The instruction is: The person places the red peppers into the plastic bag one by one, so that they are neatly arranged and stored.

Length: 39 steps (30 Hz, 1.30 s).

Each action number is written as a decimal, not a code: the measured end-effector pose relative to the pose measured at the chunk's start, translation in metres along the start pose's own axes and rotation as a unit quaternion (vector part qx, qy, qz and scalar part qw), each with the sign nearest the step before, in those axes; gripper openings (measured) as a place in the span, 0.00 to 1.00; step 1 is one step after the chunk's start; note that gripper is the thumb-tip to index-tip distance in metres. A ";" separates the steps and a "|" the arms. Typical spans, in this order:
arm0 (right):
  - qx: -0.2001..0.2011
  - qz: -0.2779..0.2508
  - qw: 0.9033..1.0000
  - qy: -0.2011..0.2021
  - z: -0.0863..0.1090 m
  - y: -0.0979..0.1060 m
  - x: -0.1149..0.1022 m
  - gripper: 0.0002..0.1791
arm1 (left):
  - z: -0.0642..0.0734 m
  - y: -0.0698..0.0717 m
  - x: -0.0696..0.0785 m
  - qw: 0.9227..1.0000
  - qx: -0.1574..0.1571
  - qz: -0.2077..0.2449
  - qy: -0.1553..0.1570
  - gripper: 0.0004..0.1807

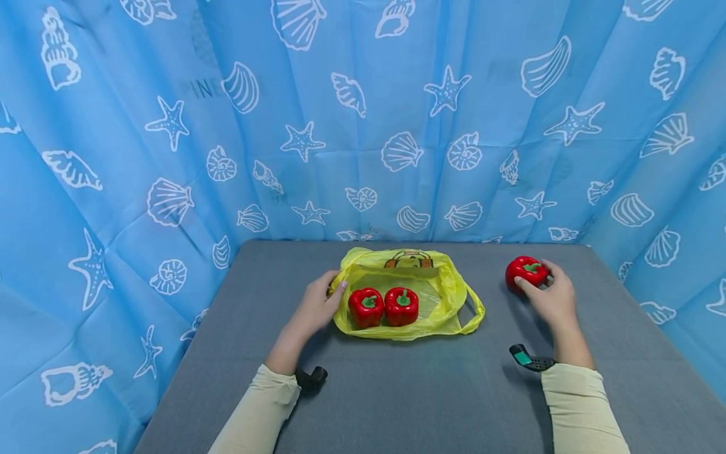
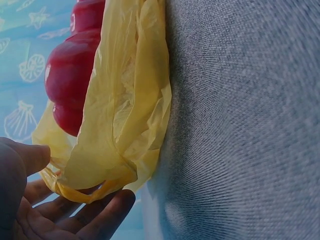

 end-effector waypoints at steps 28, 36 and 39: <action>-0.179 -0.036 0.952 0.244 0.043 -0.033 -0.087 0.39 | 0.000 0.000 0.002 1.000 -0.002 0.000 0.003 0.22; -0.202 -0.043 0.947 0.247 0.047 -0.044 -0.090 0.37 | 0.000 0.000 0.001 1.000 -0.004 -0.003 0.002 0.23; -0.205 -0.042 0.947 0.245 0.048 -0.047 -0.090 0.37 | 0.000 0.000 0.000 1.000 -0.003 -0.004 0.002 0.23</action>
Point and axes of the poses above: each hand's wrist, its own z-axis away from the middle knuckle, its own y-axis out of the back of the hand, x = y × z, the point moved 1 cm from there along -z, towards the middle knuckle, and after that the axes turned 3 degrees about y, right-handed, at the moved point
